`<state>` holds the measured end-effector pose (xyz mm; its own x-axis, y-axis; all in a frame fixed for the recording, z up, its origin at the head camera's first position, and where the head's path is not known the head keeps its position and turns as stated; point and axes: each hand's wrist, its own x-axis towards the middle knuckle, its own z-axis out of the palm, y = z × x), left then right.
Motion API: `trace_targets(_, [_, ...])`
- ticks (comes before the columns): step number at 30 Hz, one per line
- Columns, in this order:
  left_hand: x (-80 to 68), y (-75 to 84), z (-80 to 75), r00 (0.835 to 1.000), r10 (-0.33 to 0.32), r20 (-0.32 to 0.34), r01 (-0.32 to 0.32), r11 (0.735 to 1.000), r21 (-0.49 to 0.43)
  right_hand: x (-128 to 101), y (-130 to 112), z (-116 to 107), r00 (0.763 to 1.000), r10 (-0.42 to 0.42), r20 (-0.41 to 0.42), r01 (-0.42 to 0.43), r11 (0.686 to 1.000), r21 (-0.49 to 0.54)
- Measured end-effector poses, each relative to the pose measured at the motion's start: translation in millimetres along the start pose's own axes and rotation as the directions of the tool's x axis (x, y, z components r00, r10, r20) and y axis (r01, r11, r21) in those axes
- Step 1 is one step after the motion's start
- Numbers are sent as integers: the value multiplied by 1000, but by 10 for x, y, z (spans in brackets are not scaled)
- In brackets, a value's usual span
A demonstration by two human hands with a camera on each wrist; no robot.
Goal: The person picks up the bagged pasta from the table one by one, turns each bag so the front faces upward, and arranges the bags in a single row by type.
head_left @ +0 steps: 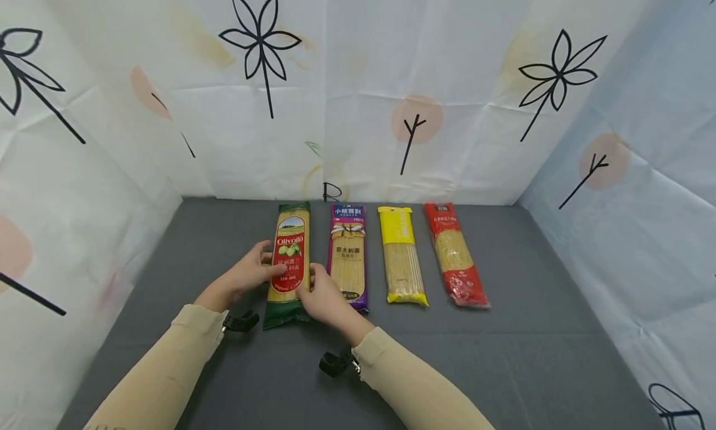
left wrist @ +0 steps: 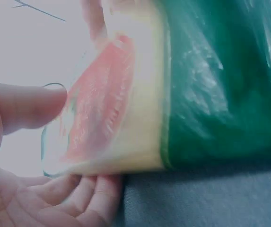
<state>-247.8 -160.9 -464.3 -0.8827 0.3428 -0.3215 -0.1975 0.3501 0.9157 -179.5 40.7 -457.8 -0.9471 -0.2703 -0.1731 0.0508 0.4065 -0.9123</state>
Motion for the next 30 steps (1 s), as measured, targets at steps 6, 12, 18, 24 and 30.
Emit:
trace_targets(6, [30,-19,22,1000,17,-26,-16,999,46,57,66,29,997,-75,12,76,975,-207])
trace_targets(12, [37,-57,20,999,30,12,-32,988,152,90,26,17,998,-64,13,64,937,-344])
trace_targets(18, [23,-94,-53,998,10,54,-19,987,161,100,5,56,1000,-3,29,13,935,-353])
trace_targets(24, [35,-100,-101,990,44,136,-66,985,157,104,-20,85,998,53,20,-45,953,-300])
trace_targets(30, [4,-118,-84,991,49,123,-68,986,151,113,-8,83,996,85,28,-74,954,-291])
